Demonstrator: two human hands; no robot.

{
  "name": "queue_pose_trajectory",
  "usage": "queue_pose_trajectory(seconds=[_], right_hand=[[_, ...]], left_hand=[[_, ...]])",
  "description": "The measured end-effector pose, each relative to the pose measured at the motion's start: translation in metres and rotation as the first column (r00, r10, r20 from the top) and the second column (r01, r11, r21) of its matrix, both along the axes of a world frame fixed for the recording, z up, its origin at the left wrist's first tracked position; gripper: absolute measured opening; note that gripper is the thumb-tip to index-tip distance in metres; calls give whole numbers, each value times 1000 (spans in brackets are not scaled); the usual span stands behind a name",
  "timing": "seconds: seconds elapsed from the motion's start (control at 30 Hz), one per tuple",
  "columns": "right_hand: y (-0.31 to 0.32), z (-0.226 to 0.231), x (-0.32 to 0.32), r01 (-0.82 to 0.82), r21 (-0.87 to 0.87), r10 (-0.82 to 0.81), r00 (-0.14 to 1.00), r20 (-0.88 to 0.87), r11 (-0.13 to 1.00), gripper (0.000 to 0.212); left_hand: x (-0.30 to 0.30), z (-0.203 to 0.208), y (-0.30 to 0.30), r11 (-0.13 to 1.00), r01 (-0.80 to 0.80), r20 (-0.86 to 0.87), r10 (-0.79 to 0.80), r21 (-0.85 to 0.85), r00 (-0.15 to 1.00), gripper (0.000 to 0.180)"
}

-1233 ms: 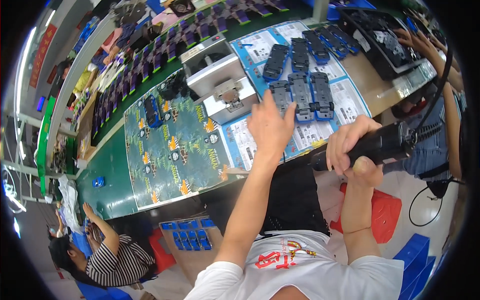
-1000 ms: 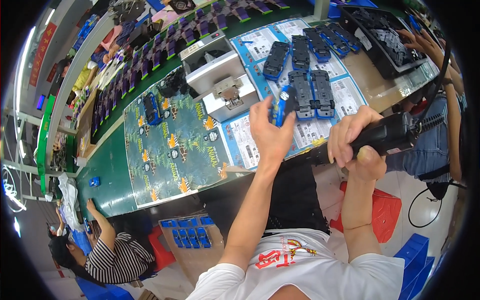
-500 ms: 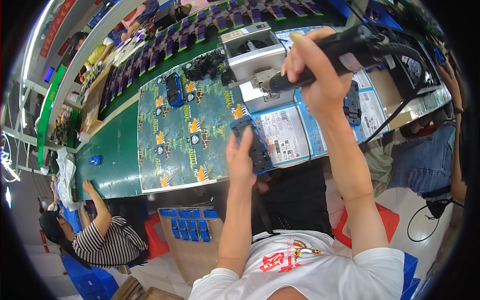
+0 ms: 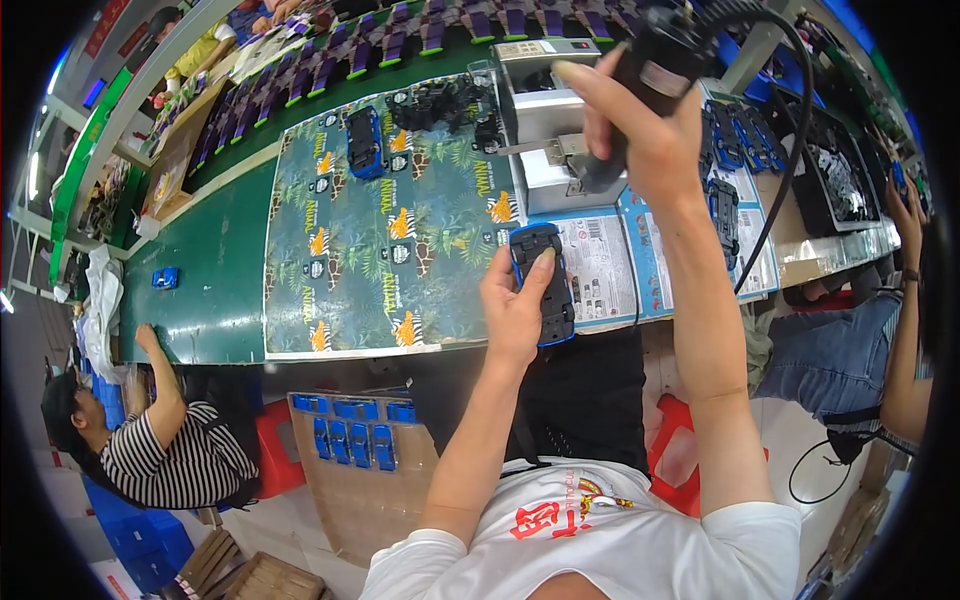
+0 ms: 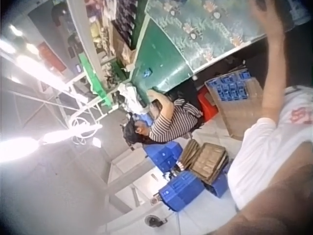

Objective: The person assembles toy cars by attaching components, driving screws with an electric screwdriver, and placing the assembled cars onto the table and into a tray.

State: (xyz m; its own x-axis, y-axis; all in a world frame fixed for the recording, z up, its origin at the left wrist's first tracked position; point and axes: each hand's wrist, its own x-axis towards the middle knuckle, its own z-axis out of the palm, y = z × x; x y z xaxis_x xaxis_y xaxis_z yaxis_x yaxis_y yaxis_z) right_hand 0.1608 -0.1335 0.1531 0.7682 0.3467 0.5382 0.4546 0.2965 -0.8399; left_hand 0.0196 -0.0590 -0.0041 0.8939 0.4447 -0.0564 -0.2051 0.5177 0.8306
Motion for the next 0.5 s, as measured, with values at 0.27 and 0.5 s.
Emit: queue_pose_trajectory(seconds=[0.27, 0.5], right_hand=[[-37, -11, -42, -357, 361, 352, 932, 84, 861, 17], [-29, -29, -53, -332, 361, 335, 940, 55, 872, 18]], left_hand=[[-3, 5, 0, 1000, -5, -34, 5, 6, 999, 20], [-2, 1, -2, 999, -23, -1, 23, 33, 1000, 21]])
